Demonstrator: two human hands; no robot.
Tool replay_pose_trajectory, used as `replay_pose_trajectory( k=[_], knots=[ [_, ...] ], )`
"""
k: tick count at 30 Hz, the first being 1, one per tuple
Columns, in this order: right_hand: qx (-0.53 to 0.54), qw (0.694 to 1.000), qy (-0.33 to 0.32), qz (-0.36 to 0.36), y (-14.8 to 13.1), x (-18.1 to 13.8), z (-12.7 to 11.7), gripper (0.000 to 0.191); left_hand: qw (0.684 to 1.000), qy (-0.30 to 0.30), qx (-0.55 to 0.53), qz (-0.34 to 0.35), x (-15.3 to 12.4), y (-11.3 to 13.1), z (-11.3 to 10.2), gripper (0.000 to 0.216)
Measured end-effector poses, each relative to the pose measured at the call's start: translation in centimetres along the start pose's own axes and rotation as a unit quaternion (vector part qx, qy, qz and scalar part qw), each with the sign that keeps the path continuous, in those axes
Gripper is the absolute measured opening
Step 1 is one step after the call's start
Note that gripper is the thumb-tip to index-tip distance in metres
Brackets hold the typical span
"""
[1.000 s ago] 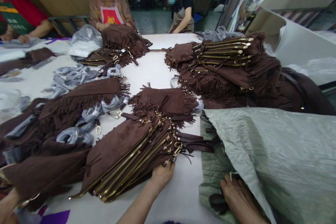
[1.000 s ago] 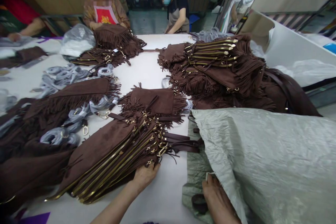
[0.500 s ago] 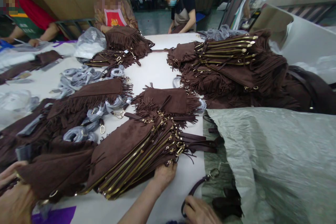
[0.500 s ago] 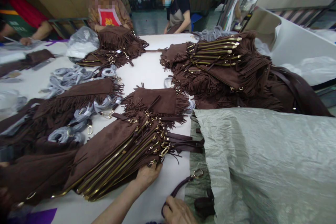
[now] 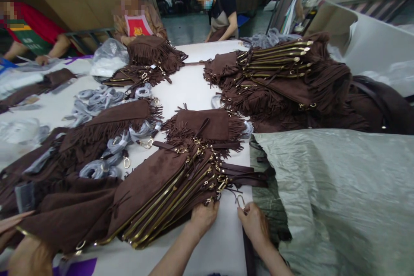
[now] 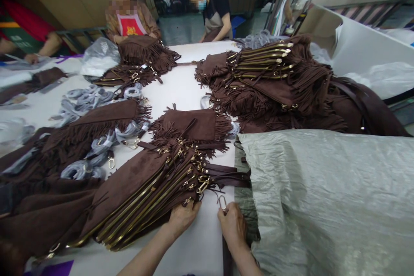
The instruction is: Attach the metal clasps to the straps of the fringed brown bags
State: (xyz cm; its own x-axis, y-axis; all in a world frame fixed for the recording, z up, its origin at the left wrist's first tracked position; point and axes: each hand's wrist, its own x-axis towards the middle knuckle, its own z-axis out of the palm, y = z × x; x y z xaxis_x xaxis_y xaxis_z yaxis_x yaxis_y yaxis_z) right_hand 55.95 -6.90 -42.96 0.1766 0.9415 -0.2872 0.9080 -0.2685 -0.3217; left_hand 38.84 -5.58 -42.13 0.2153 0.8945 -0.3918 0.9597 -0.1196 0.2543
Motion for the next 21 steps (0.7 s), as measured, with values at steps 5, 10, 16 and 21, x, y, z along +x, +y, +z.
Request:
replay_pose_trajectory(
  k=[5, 10, 16, 21],
  knots=[
    [0.015, 0.998, 0.019, -0.06, -0.1, -0.6, 0.5, 0.008, 1.0, -0.011, -0.024, -0.009, 0.0, 0.0, -0.1, 0.025],
    [0.067, 0.986, 0.015, -0.154, -0.4, -1.1, 1.6, 0.017, 0.999, -0.017, -0.037, -0.024, 0.1, 0.0, -0.4, 0.03],
    [0.072, 0.961, 0.044, -0.263, -1.9, -1.5, 1.2, 0.031, 0.99, -0.03, -0.096, -0.099, 0.7, 1.2, -1.4, 0.034],
    [0.126, 0.952, 0.042, -0.276, -2.9, -1.7, 1.3, 0.032, 0.983, -0.042, -0.139, -0.115, 0.9, 1.5, -2.3, 0.031]
  ],
)
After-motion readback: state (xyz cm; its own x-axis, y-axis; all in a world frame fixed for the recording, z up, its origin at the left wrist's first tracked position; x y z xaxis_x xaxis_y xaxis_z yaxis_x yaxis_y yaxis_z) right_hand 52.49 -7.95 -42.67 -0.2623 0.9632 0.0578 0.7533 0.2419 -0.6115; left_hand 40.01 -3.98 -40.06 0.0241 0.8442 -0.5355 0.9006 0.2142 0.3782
